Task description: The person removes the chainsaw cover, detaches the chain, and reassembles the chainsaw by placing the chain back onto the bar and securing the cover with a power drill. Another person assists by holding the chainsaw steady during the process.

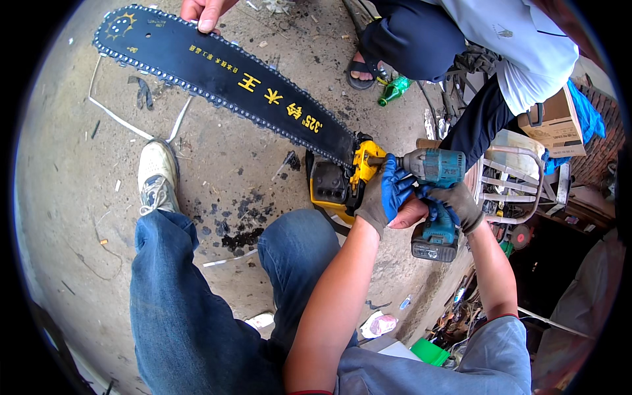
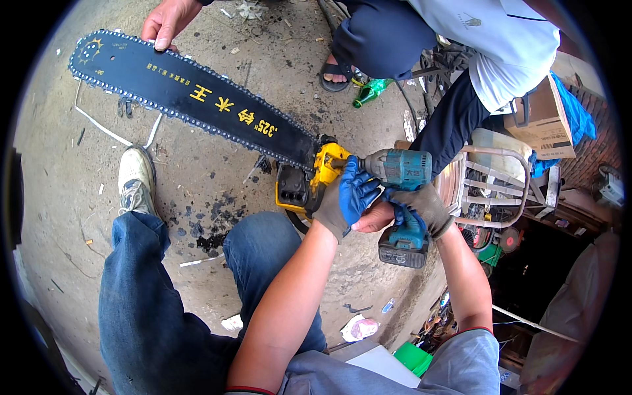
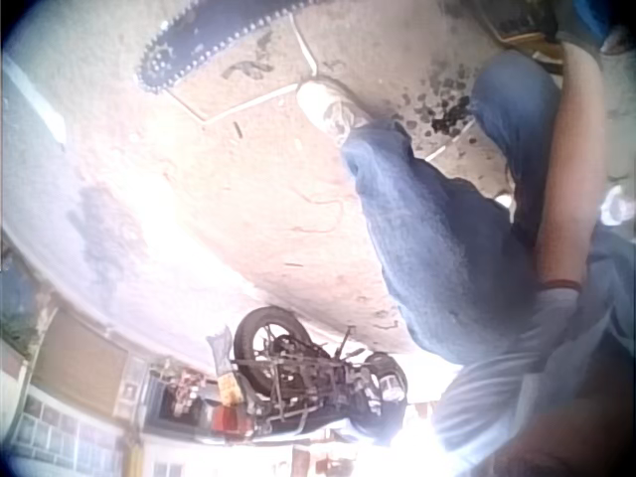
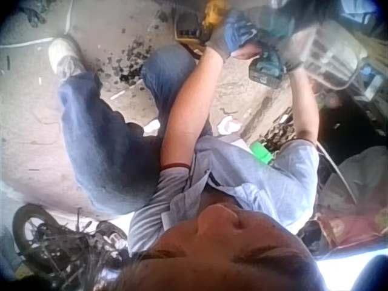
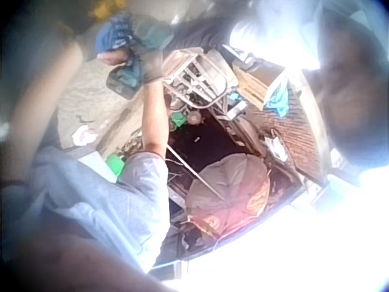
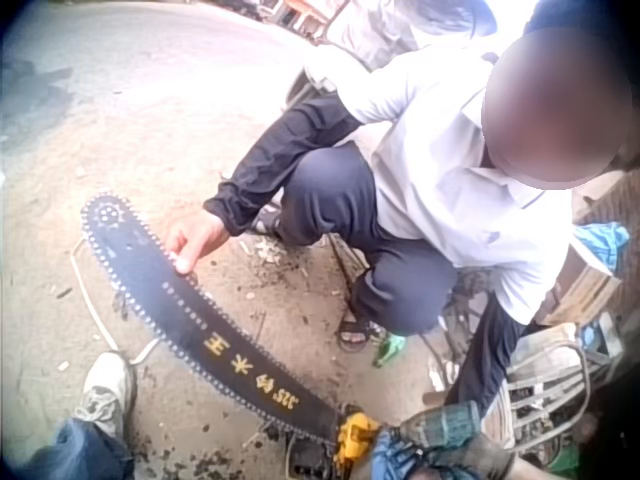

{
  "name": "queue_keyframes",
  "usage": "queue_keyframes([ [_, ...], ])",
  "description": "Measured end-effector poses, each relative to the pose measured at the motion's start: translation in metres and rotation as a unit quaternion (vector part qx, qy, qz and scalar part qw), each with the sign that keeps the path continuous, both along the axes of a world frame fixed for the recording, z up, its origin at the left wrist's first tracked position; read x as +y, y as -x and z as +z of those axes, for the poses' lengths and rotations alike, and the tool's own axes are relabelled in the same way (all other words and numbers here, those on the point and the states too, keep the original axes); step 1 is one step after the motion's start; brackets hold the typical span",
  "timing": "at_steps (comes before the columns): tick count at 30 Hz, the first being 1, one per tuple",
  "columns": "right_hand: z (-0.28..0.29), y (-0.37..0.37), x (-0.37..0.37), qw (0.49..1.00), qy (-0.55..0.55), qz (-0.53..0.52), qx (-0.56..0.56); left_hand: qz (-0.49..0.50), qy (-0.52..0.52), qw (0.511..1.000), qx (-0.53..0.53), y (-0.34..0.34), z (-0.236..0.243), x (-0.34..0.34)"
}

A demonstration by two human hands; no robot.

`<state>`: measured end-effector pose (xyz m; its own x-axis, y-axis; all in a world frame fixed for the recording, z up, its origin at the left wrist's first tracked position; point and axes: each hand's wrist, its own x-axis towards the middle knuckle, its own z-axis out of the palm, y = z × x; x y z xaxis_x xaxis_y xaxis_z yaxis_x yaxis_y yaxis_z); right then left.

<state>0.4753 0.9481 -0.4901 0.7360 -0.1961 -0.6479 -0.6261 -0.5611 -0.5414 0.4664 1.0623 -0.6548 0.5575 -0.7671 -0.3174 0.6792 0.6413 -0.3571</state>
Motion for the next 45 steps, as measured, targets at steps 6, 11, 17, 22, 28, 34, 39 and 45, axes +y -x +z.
queue_keyframes([
  [6, 0.002, -0.002, 0.006, 0.998, 0.029, 0.047, -0.016, 0.003, 0.006, 1.000, 0.018, -0.001, 0.001, -0.003],
  [11, 0.022, -0.007, 0.024, 0.999, 0.037, -0.010, 0.013, 0.010, 0.029, 1.000, 0.001, 0.001, 0.003, -0.001],
  [17, 0.030, -0.012, 0.033, 0.999, 0.042, -0.022, 0.010, 0.066, -0.002, 0.997, -0.031, -0.002, 0.012, 0.004],
  [22, 0.020, -0.016, 0.032, 0.999, 0.034, 0.005, -0.009, 0.058, -0.054, 0.997, 0.014, -0.005, 0.015, 0.015],
  [28, 0.014, -0.021, 0.032, 0.993, 0.060, 0.102, -0.019, 0.042, -0.056, 0.996, 0.056, -0.014, 0.022, 0.011],
  [34, 0.021, -0.020, 0.039, 0.995, 0.047, 0.087, 0.001, 0.143, 0.034, 0.982, 0.117, -0.014, 0.021, 0.009],
  [39, 0.013, -0.012, 0.039, 0.999, 0.018, 0.043, 0.003, 0.101, -0.011, 0.979, 0.177, -0.019, 0.024, 0.005],
  [45, 0.010, -0.012, 0.036, 0.991, 0.029, 0.125, -0.029, 0.117, -0.023, 0.980, 0.161, -0.017, 0.024, 0.004],
])
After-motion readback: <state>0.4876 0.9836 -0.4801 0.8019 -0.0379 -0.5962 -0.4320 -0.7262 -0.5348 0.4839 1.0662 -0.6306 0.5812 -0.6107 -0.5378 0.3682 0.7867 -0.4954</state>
